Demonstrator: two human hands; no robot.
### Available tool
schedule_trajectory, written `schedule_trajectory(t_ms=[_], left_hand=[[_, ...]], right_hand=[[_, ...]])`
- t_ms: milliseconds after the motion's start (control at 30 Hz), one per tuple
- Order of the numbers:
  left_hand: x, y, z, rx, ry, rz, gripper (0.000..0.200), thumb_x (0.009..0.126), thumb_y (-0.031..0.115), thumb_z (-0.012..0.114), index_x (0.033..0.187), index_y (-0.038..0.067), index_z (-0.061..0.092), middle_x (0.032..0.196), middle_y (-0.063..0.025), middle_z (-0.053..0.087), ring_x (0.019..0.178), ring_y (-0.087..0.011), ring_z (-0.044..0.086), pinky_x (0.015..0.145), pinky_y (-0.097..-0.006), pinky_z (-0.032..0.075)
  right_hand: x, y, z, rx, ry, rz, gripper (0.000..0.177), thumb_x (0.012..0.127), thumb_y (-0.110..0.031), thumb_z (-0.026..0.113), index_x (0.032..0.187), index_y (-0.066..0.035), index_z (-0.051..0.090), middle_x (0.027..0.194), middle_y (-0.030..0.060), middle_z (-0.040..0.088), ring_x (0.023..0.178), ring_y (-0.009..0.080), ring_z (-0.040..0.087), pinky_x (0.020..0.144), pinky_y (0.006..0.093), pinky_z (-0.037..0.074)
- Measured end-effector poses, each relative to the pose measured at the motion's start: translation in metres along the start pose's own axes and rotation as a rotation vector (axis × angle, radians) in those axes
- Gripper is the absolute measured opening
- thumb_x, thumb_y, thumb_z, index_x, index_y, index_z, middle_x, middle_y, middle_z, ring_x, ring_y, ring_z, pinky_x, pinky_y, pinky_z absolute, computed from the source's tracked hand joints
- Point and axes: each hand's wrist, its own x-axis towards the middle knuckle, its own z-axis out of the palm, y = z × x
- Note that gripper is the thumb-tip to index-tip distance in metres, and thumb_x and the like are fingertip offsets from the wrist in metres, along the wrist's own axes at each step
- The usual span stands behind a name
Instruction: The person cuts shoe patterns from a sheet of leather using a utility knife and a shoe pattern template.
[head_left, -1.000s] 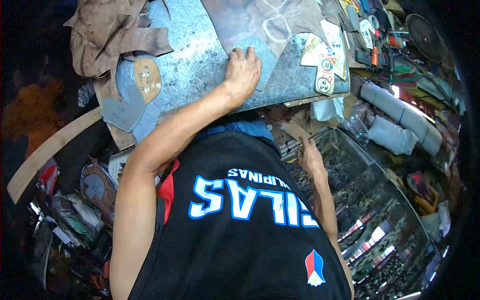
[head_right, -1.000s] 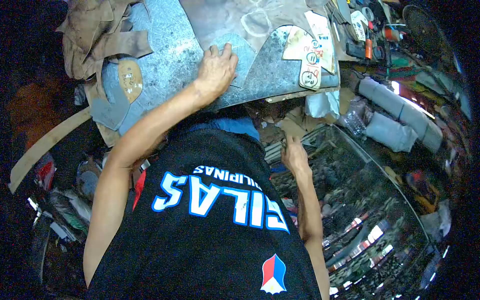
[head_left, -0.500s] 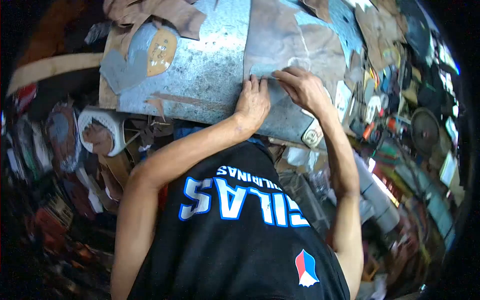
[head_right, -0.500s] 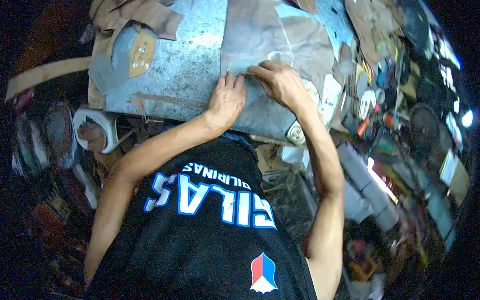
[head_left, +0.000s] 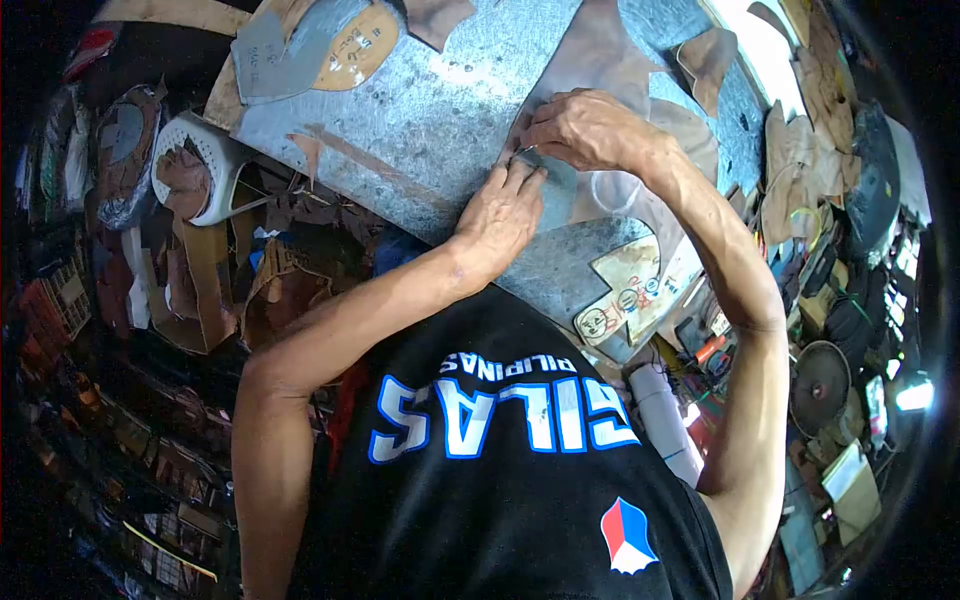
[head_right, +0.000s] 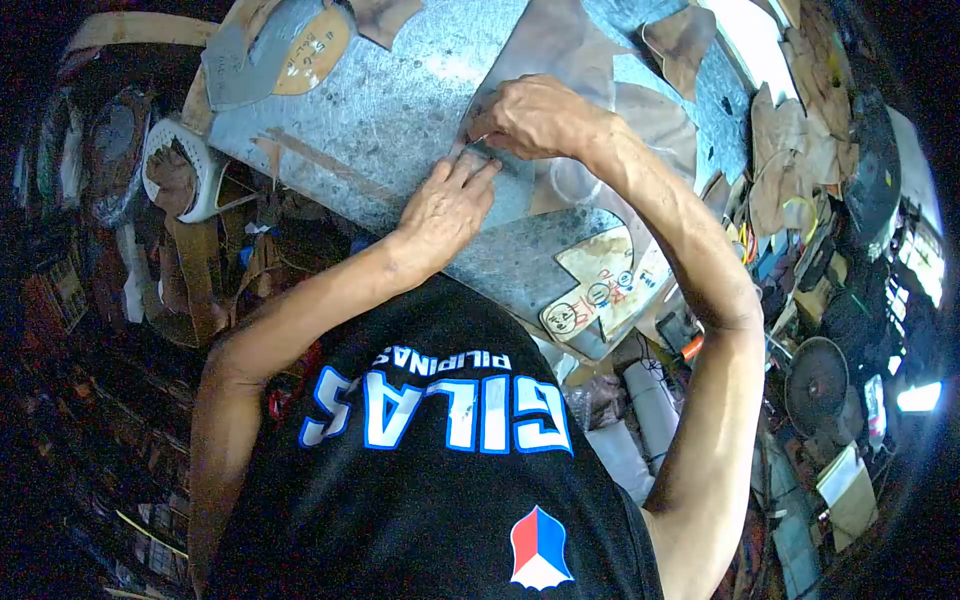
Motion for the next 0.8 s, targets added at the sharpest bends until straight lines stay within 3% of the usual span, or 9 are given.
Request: schedule_trajectory(t_ms=[133, 200, 533, 633, 733, 800], left_hand=[[-0.001, -0.001, -0.003, -0.020, -0.008, -0.002, 0.033, 0.086, 0.018, 0.053, 0.113, 0.005, 0.066, 0.140, -0.0086, 0.051, 0.128, -0.0304, 0.044, 0.104, -0.0412, 0.034], [0.000, -0.002, -0.004, -0.023, -0.029, 0.001, 0.032, 0.086, 0.017, 0.053, 0.114, 0.005, 0.066, 0.140, -0.0086, 0.050, 0.128, -0.0300, 0.043, 0.104, -0.0413, 0.034], [0.000, -0.003, -0.002, -0.055, -0.023, -0.002, 0.032, 0.086, 0.018, 0.054, 0.113, 0.005, 0.066, 0.141, -0.0080, 0.050, 0.129, -0.0281, 0.042, 0.104, -0.0405, 0.033], [0.000, -0.003, -0.002, -0.073, -0.036, -0.002, 0.032, 0.086, 0.018, 0.053, 0.112, 0.005, 0.066, 0.140, -0.0077, 0.051, 0.129, -0.0277, 0.042, 0.104, -0.0406, 0.034], [0.001, -0.005, -0.002, -0.072, -0.036, 0.018, 0.032, 0.086, 0.018, 0.053, 0.113, 0.005, 0.066, 0.139, -0.0081, 0.051, 0.129, -0.0276, 0.042, 0.105, -0.0407, 0.033], [0.002, -0.004, -0.002, -0.047, -0.039, 0.026, 0.032, 0.086, 0.018, 0.053, 0.112, 0.005, 0.066, 0.138, -0.0090, 0.051, 0.129, -0.0283, 0.042, 0.105, -0.0408, 0.034]], right_hand=[[0.006, 0.003, -0.002, 0.014, 0.018, -0.063, 0.019, 0.084, -0.020, 0.064, 0.100, -0.010, 0.070, 0.092, 0.0058, 0.067, 0.090, 0.0276, 0.064, 0.077, 0.0395, 0.051], [0.009, 0.002, -0.007, -0.020, -0.074, -0.018, 0.024, 0.086, -0.023, 0.065, 0.108, -0.017, 0.070, 0.096, 0.0067, 0.070, 0.089, 0.0282, 0.066, 0.078, 0.0405, 0.053], [0.013, 0.005, -0.008, 0.015, -0.057, -0.042, 0.019, 0.085, -0.021, 0.064, 0.102, -0.015, 0.070, 0.088, 0.0081, 0.069, 0.088, 0.0293, 0.066, 0.075, 0.0426, 0.052], [0.018, -0.004, -0.016, -0.064, -0.149, 0.018, 0.016, 0.085, -0.019, 0.063, 0.098, -0.013, 0.069, 0.085, 0.0087, 0.067, 0.087, 0.0304, 0.066, 0.074, 0.0426, 0.053], [0.018, -0.009, -0.017, -0.084, -0.206, 0.119, 0.013, 0.083, -0.019, 0.062, 0.093, -0.013, 0.068, 0.094, 0.0076, 0.066, 0.088, 0.0288, 0.066, 0.077, 0.0427, 0.052], [0.016, -0.008, -0.011, -0.143, -0.047, 0.053, 0.013, 0.083, -0.018, 0.062, 0.093, -0.015, 0.070, 0.107, 0.0055, 0.063, 0.094, 0.0255, 0.065, 0.081, 0.0417, 0.052]])
